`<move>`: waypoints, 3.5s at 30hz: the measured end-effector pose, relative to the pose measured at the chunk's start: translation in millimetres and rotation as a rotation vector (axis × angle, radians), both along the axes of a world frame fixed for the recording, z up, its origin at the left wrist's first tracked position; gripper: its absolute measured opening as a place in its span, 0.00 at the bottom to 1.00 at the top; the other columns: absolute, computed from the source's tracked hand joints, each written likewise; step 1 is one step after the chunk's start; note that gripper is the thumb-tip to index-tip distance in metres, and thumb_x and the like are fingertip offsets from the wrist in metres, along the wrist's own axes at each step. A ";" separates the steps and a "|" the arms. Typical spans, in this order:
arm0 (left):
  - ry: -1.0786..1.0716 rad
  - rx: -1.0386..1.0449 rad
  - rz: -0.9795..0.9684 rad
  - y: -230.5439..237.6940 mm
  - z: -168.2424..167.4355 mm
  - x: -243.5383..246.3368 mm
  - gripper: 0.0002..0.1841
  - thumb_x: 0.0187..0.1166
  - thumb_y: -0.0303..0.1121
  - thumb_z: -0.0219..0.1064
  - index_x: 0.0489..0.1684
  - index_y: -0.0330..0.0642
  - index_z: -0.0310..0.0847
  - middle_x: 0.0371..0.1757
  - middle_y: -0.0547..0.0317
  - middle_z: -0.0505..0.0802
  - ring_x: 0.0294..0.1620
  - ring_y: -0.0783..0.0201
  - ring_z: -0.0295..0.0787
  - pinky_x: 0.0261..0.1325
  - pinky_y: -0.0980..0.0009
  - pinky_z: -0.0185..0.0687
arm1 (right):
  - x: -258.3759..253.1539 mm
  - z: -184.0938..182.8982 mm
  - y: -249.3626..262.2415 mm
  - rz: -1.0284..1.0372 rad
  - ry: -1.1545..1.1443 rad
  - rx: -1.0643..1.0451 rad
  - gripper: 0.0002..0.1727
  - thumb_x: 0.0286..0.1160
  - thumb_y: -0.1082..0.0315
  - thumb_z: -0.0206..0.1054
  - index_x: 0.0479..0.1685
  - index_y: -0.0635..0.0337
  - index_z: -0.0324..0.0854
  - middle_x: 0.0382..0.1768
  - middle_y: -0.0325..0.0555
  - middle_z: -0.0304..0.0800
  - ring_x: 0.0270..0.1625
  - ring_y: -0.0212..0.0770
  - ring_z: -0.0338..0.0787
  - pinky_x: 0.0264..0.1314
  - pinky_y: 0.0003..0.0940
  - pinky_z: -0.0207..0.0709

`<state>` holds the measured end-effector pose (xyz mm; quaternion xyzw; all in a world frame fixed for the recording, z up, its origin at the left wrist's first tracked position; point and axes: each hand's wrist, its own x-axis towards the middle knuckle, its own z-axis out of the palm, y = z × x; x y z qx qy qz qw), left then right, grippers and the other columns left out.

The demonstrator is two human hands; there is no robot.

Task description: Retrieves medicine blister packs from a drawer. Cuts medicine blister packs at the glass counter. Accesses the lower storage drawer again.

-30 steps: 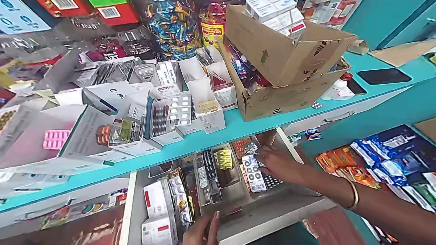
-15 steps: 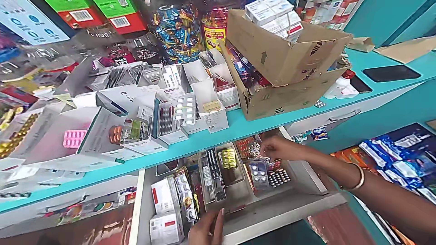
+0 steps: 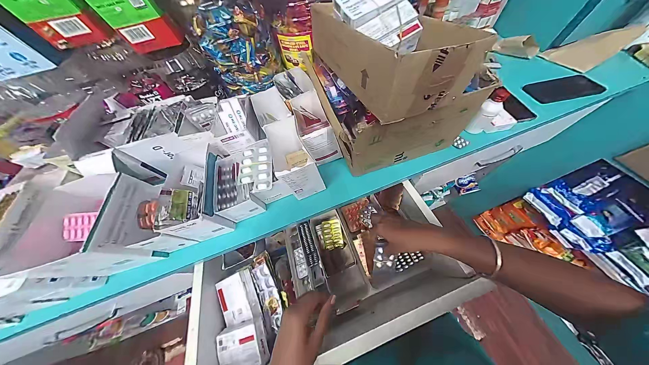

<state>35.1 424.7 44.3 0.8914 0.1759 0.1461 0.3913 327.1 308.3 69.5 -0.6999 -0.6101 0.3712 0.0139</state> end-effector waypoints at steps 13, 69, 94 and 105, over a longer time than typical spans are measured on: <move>0.563 0.328 -0.558 10.5 -39.6 179.8 0.20 0.90 0.30 0.53 0.74 0.31 0.77 0.74 0.38 0.84 0.82 0.40 0.73 0.83 0.42 0.61 | 13.6 14.3 -131.9 -0.688 -0.099 0.614 0.22 0.72 0.50 0.74 0.54 0.58 0.87 0.40 0.48 0.93 0.36 0.40 0.92 0.40 0.39 0.87; 0.591 -0.440 -0.284 -27.6 -38.6 176.5 0.45 0.83 0.29 0.65 0.92 0.27 0.32 0.63 0.30 0.86 0.66 0.43 0.87 0.75 0.52 0.76 | 0.5 1.3 -133.8 -0.925 -0.161 0.846 0.21 0.78 0.54 0.68 0.65 0.55 0.87 0.55 0.51 0.91 0.50 0.34 0.93 0.44 0.27 0.89; 0.415 -0.331 -0.152 55.0 28.6 77.8 0.32 0.86 0.36 0.63 0.90 0.43 0.59 0.33 0.51 0.89 0.28 0.61 0.83 0.41 0.62 0.83 | -15.6 -18.7 -2.7 -0.021 -0.080 0.073 0.19 0.81 0.79 0.58 0.69 0.70 0.80 0.66 0.69 0.83 0.70 0.69 0.83 0.72 0.65 0.73; 0.440 -0.564 -0.239 53.2 14.2 95.2 0.35 0.86 0.31 0.59 0.93 0.42 0.49 0.46 0.46 0.90 0.40 0.62 0.87 0.51 0.62 0.84 | 18.6 -45.9 66.2 -0.026 -0.318 -0.257 0.25 0.73 0.72 0.71 0.68 0.77 0.76 0.70 0.75 0.77 0.77 0.76 0.72 0.78 0.76 0.56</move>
